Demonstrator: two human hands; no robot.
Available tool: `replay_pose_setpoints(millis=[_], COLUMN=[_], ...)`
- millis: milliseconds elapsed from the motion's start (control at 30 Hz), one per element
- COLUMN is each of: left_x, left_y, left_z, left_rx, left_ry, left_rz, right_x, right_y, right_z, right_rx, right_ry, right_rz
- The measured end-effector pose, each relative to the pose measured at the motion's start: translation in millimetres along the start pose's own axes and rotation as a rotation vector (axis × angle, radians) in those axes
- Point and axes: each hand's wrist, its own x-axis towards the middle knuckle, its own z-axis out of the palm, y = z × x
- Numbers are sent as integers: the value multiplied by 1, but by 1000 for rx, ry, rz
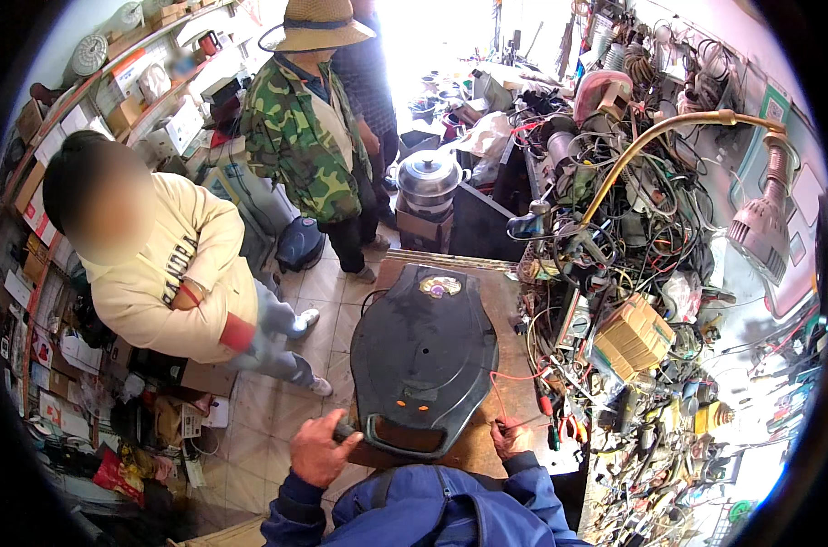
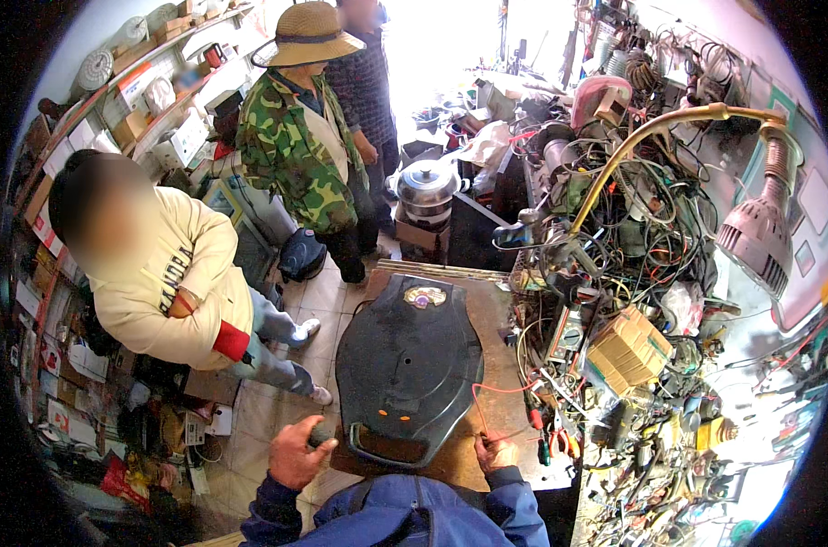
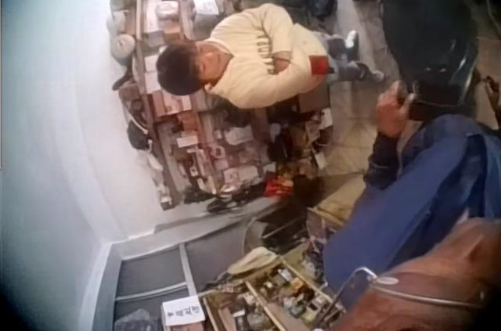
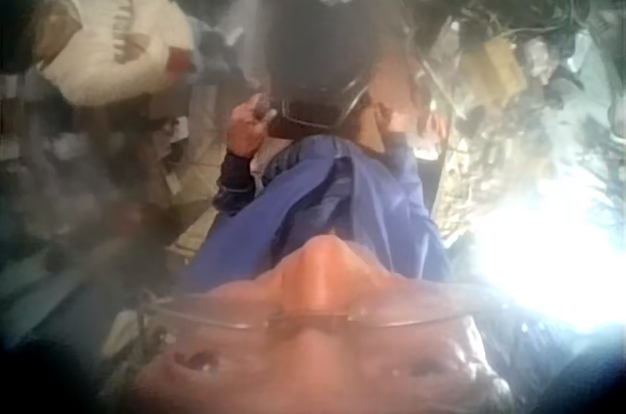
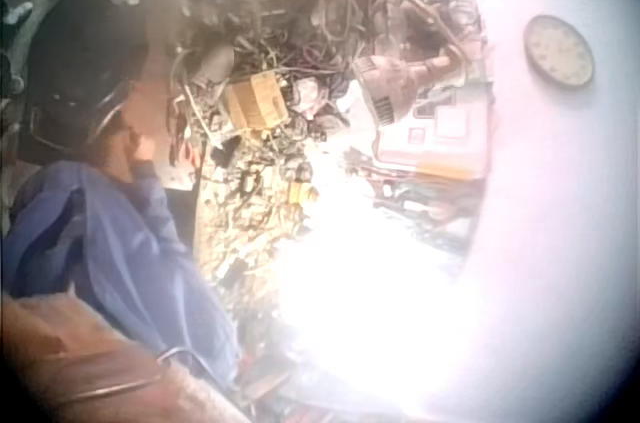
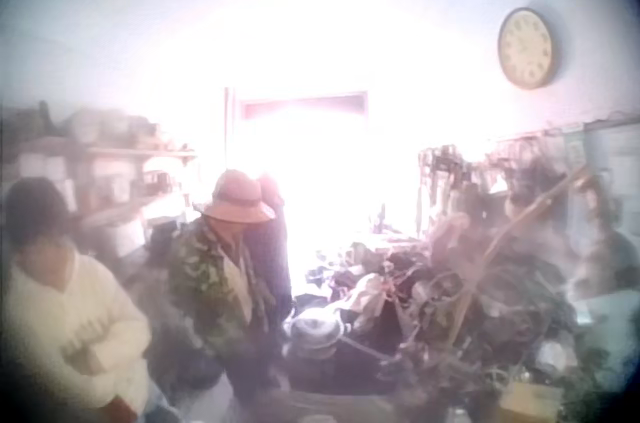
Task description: The person disassembles a black plastic electronic housing, likely a helmet light or similar device, using a screwdriver. They remove the back cover, inspect the internal components and wiring, and manipulate the casing and wires on a cluttered workbench.
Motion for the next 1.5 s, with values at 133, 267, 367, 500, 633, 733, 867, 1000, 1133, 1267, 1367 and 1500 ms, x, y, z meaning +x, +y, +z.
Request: replay_pose_setpoints(millis=[133, 267, 367, 500, 633, 733, 867, 1000, 1133, 1267, 1367, 1500], left_x=[-7, -6, 4, 16, 25, 25, 21, 17, 14, 19, 17, 12], left_y=[-30, -58, -67, -52, -37, -29, -34, -40, -40, -39, -34, -34], left_z=[-31, -44, -47, -44, -26, -15, -14, -12, -7, -6, -2, 11], left_rx=[-8, -5, -69, -553, -766, -843, -913, -1009, -1037, -911, -960, -1148], left_ry=[25, 125, 136, -62, -163, -152, -217, -248, -220, -274, -295, -340], left_rz=[-202, -172, -130, -133, 81, 126, 124, 106, 83, 122, 102, -4], right_x=[-6, -10, -3, 17, 21, 17, 20, 20, 17, 13, 7, 4], right_y=[26, 58, 49, 14, -145, -213, -254, -269, -279, -280, -276, -275], right_z=[27, 55, 31, -11, -87, -80, -50, -35, -27, -24, -13, -12], right_rx=[125, 415, 142, 551, 1171, 1523, 1764, 1753, 1753, 1754, 1864, 1917], right_ry=[-37, -42, 152, 42, -6, -297, -580, -673, -660, -667, -660, -676], right_rz=[114, 373, 246, 353, 388, 392, 455, 430, 503, 503, 528, 546])
